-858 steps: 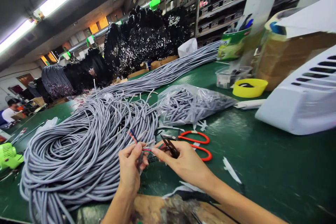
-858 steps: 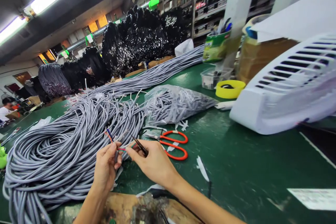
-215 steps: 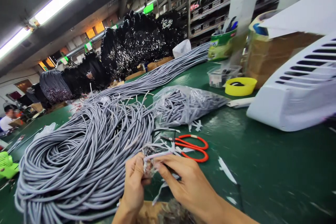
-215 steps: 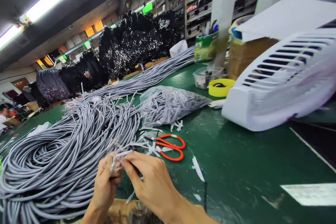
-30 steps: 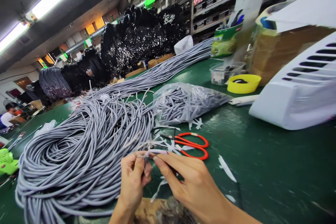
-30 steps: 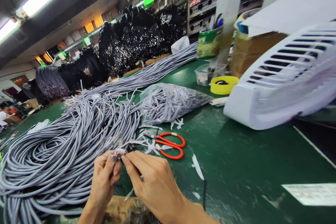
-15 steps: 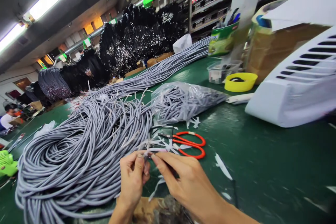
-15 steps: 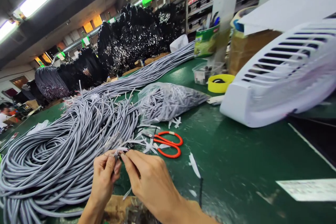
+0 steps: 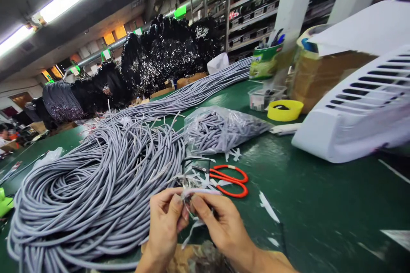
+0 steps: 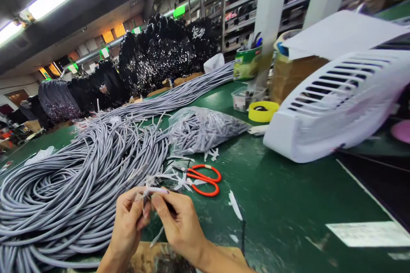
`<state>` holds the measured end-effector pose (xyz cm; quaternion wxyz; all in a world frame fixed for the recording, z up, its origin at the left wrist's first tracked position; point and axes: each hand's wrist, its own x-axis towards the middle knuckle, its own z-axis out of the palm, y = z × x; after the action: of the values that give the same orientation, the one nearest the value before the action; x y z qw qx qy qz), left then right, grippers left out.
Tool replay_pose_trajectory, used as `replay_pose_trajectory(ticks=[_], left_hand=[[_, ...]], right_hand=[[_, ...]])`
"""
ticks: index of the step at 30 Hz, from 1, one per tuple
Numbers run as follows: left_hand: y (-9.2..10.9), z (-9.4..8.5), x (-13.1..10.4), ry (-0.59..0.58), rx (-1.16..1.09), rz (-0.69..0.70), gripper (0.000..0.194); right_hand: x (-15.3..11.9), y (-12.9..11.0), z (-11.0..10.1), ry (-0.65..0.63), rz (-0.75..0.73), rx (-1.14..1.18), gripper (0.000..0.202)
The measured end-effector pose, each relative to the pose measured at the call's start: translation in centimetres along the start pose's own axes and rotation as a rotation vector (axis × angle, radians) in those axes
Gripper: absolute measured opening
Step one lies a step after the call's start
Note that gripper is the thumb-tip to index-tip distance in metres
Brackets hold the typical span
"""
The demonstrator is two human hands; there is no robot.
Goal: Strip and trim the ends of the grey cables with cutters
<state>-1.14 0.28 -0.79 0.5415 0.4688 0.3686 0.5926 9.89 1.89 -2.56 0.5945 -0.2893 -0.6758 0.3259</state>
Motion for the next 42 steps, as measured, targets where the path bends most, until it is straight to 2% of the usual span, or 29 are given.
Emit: replay_pose_trajectory(ticks=[5, 10, 13, 18, 20, 22, 24, 27, 29, 32, 36, 42], left_hand=[[0.0, -0.1, -0.1, 0.036, -0.067, 0.016, 0.029], [0.2, -0.1, -0.1, 0.018, -0.094, 0.027, 0.029], [0.2, -0.1, -0.1, 0.032, -0.09, 0.026, 0.031], [0.2, -0.2, -0.1, 0.012, -0.062, -0.018, 0.039], [0.3, -0.2, -0.1, -0.008, -0.018, -0.031, 0.043], [0.5, -0.1, -0.1, -0.018, 0.03, -0.034, 0.046], [0.7, -0.1, -0.2, -0.024, 0.086, -0.036, 0.048], [1.1, -0.1, -0.3, -0.015, 0.211, -0.046, 0.046], [1.1, -0.1, -0.3, 0.01, 0.308, -0.048, 0.043], [1.0, 0.0, -0.2, 0.068, 0.4, -0.025, 0.043], [0.6, 0.1, 0.1, 0.128, 0.391, -0.037, 0.046], [0.4, 0.0, 0.3, 0.127, 0.242, -0.12, 0.045]], right_hand=[[0.2, -0.2, 0.0, -0.035, 0.069, 0.088, 0.04], [0.3, -0.2, -0.3, -0.065, 0.089, 0.106, 0.042], [0.5, 0.1, -0.3, -0.084, 0.202, 0.161, 0.045], [1.5, 1.3, -0.5, -0.074, 0.478, 0.344, 0.049], [2.0, 1.5, -0.9, -0.148, 0.584, 0.453, 0.052], [2.5, 1.3, -1.5, -0.28, 0.669, 0.522, 0.055], [3.0, 0.8, -2.4, -0.404, 0.72, 0.511, 0.056], [3.8, -0.1, -3.6, -0.488, 0.721, 0.414, 0.052], [4.1, -0.5, -4.0, -0.46, 0.701, 0.356, 0.047], [4.1, -0.7, -3.8, -0.323, 0.67, 0.302, 0.042], [3.8, -0.5, -3.2, -0.171, 0.656, 0.338, 0.04], [3.7, 0.1, -2.6, -0.192, 0.744, 0.525, 0.042]])
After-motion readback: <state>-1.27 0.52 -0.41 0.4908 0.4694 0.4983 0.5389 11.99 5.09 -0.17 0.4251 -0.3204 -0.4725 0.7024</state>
